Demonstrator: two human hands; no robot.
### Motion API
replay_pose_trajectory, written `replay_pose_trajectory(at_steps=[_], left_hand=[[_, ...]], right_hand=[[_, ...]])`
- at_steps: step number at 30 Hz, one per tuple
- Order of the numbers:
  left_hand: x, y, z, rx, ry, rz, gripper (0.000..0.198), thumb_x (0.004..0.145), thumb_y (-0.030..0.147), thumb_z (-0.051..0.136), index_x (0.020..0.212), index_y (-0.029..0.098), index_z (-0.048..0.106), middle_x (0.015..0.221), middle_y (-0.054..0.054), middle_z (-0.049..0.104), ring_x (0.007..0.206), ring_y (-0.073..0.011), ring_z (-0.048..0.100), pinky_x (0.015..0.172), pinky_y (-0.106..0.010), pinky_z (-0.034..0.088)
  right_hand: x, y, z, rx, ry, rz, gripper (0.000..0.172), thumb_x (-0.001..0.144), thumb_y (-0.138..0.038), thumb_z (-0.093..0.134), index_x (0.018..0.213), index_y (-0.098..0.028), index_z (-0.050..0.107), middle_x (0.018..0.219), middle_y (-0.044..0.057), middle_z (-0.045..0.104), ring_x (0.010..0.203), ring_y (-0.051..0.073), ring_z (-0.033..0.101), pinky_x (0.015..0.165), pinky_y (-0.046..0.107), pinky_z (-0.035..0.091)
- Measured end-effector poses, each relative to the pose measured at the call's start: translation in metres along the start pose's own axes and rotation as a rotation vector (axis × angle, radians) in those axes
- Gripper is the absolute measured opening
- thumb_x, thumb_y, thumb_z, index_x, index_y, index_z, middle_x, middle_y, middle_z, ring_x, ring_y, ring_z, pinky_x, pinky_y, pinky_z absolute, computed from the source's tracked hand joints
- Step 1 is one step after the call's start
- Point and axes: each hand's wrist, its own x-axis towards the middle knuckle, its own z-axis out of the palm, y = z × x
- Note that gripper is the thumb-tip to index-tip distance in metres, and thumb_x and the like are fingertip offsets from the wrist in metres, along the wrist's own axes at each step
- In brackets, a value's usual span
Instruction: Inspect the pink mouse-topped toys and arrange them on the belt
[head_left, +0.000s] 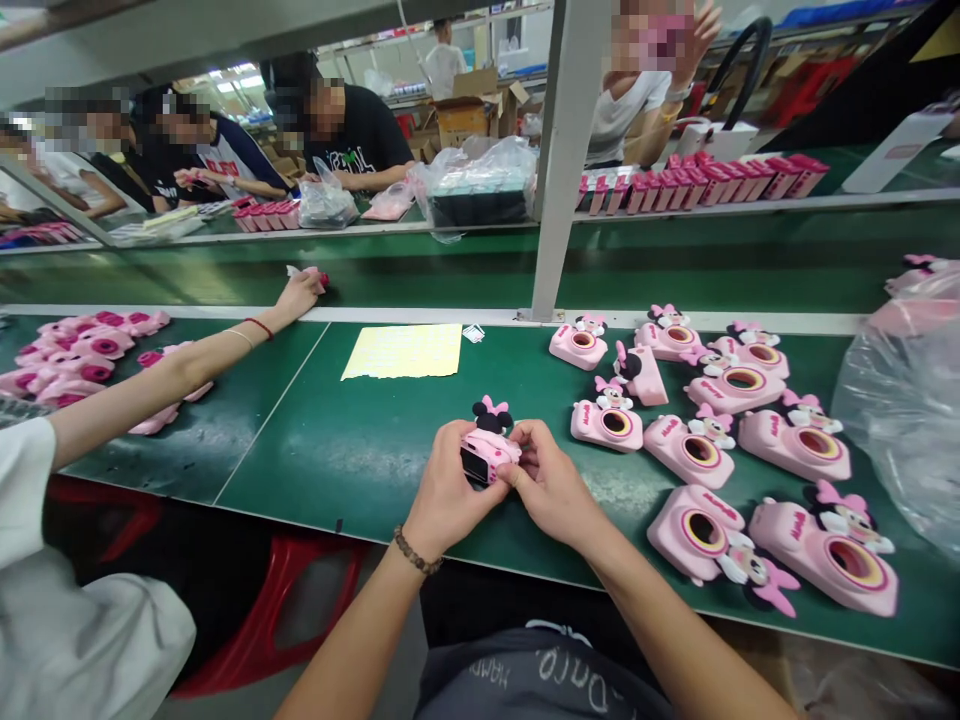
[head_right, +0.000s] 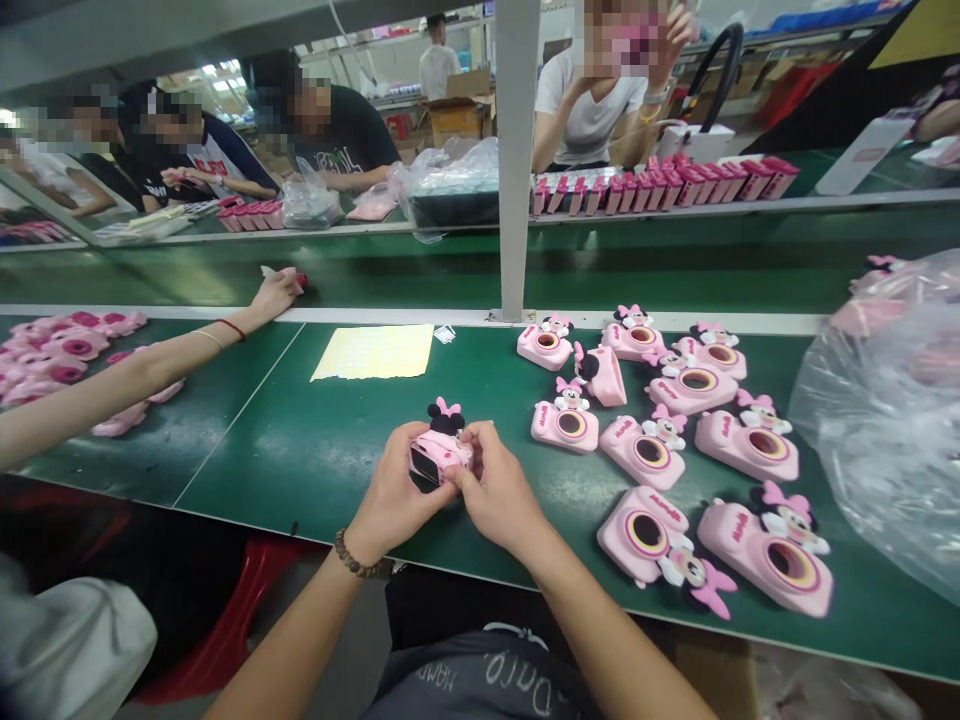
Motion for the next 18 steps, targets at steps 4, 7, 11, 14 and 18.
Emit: replay_pose_trajectory(at_steps=[4, 7, 11, 14, 18], left_hand=[[0.008, 0.0, 0.0, 0.01, 0.003, -0.038, 0.058, 0.077, 0.034, 0.076, 0.124, 0.018, 0.046, 0.123, -0.01, 0.051, 0.118, -0.0268, 0.049, 0.103, -0.045, 0.042], [0.009, -0.003, -0.001, -0.014, 0.0, -0.075, 0.065, 0.072, 0.034, 0.082, 0.125, 0.018, 0.047, 0.124, -0.01, 0.052, 0.119, -0.0271, 0.05, 0.104, -0.046, 0.041], [0.002, -0.007, -0.003, -0.084, -0.03, -0.116, 0.073, 0.07, 0.036, 0.084, 0.13, 0.019, 0.046, 0.125, -0.01, 0.054, 0.113, -0.0254, 0.056, 0.1, -0.044, 0.048], [-0.001, -0.009, -0.003, -0.136, -0.035, -0.113, 0.074, 0.069, 0.033, 0.084, 0.132, 0.019, 0.046, 0.127, -0.011, 0.055, 0.113, -0.0244, 0.058, 0.1, -0.043, 0.05], [-0.004, -0.009, 0.005, -0.147, 0.036, -0.104, 0.078, 0.06, 0.029, 0.087, 0.129, 0.017, 0.052, 0.127, -0.012, 0.055, 0.116, -0.026, 0.057, 0.103, -0.042, 0.049]], right_hand=[[0.013, 0.01, 0.001, 0.163, -0.001, 0.024, 0.025, 0.087, -0.03, 0.062, 0.103, -0.025, 0.043, 0.093, -0.002, 0.055, 0.075, 0.014, 0.059, 0.067, 0.027, 0.047], [0.017, 0.014, 0.001, 0.196, -0.034, 0.015, 0.027, 0.088, -0.035, 0.062, 0.102, -0.025, 0.042, 0.09, -0.002, 0.057, 0.075, 0.014, 0.06, 0.066, 0.027, 0.047], [0.017, 0.016, -0.003, 0.184, -0.087, 0.039, 0.03, 0.091, -0.043, 0.061, 0.107, -0.023, 0.045, 0.095, 0.003, 0.061, 0.082, 0.017, 0.062, 0.072, 0.029, 0.05], [0.015, 0.019, -0.009, 0.168, -0.14, 0.104, 0.042, 0.091, -0.051, 0.061, 0.117, -0.023, 0.043, 0.112, 0.009, 0.064, 0.092, 0.02, 0.066, 0.08, 0.033, 0.055], [0.011, 0.027, -0.019, 0.062, -0.14, 0.108, 0.052, 0.084, -0.059, 0.066, 0.118, -0.023, 0.047, 0.117, 0.013, 0.067, 0.102, 0.026, 0.069, 0.088, 0.036, 0.058]])
